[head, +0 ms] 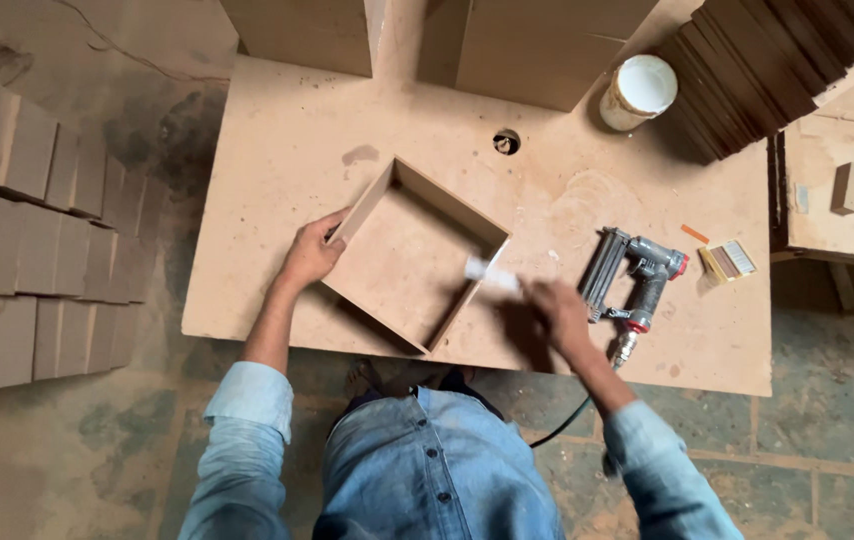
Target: The person assembles small cardboard boxes by applying glue to the edges and using a pneumatic nail gun to secure the sides. They repeatedly stack completed boxes and continue the assembly process.
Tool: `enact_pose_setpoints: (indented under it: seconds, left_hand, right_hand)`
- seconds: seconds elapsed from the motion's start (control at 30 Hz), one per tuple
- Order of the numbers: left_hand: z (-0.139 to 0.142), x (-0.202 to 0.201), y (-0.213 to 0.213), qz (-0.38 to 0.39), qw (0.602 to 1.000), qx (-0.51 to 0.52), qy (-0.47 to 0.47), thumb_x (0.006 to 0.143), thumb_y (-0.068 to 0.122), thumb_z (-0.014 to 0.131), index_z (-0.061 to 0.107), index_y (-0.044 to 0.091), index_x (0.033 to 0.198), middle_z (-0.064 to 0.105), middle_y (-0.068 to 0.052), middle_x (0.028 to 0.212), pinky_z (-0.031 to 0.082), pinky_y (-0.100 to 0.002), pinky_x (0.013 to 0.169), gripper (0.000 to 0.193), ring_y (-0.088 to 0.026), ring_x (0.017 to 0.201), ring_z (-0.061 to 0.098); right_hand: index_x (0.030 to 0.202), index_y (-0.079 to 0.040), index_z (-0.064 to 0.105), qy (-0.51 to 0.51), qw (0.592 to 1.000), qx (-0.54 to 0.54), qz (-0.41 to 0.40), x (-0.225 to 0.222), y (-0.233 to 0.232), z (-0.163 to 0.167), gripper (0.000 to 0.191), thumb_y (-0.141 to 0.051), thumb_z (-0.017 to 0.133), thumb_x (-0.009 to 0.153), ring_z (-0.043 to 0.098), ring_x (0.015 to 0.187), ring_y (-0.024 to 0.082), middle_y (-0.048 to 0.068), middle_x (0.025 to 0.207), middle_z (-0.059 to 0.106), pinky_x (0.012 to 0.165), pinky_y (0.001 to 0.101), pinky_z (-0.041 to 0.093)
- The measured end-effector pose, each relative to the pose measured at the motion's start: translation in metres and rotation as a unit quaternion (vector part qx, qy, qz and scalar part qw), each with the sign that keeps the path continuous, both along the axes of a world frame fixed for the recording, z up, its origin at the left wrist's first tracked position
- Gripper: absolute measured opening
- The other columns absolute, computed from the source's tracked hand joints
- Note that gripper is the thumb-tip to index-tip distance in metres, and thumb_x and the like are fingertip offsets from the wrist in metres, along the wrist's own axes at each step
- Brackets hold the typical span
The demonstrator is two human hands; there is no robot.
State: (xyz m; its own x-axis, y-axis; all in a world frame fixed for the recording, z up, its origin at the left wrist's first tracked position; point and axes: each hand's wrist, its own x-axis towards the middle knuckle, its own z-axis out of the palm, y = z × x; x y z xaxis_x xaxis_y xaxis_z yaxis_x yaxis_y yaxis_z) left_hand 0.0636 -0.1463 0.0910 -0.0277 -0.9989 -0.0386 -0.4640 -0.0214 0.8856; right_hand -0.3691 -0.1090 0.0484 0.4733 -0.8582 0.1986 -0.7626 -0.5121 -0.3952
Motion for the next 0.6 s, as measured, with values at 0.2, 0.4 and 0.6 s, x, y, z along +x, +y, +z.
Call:
enact_pose_setpoints:
  seconds: [0.2, 0.4, 0.6]
  left_hand:
    - [-0.017, -0.007, 0.014, 0.032, 0.993, 0.045, 0.108, 0.089, -0.005, 0.055, 0.052, 0.005, 0.149, 0.067, -0.019, 0.138, 0.050, -0.036, 0.105, 0.061, -0.031, 0.125, 0.064]
    - [-0.046, -0.052, 0.083, 0.118, 0.989, -0.044, 0.077, 0.083, -0.011, 0.050, 0.042, 0.000, 0.153, 0.057, -0.023, 0.146, 0.042, -0.037, 0.113, 0.071, -0.033, 0.137, 0.055]
    - [-0.046, -0.054, 0.094, 0.129, 0.985, 0.038, 0.104, 0.084, -0.009, 0.050, 0.033, 0.002, 0.157, 0.053, -0.024, 0.149, 0.043, -0.037, 0.111, 0.076, -0.032, 0.135, 0.055]
  right_hand:
    - [0.130, -0.010, 0.068, -0.055, 0.991, -0.005, 0.121, 0.027, 0.116, 0.013, 0.062, 0.000, 0.064, 0.069, 0.065, 0.085, 0.026, 0.011, 0.104, 0.072, 0.073, 0.0387, 0.053]
    - [0.130, -0.010, 0.069, -0.222, 0.942, 0.075, -0.241, 0.061, 0.163, 0.020, 0.036, -0.001, 0.067, 0.095, 0.063, 0.072, 0.024, 0.012, 0.088, 0.067, 0.068, 0.0337, 0.052]
    - [0.132, -0.009, 0.068, -0.167, 0.936, -0.040, -0.308, 0.121, 0.197, 0.005, 0.047, 0.004, 0.065, 0.087, 0.063, 0.080, 0.030, 0.015, 0.095, 0.066, 0.072, 0.0384, 0.052]
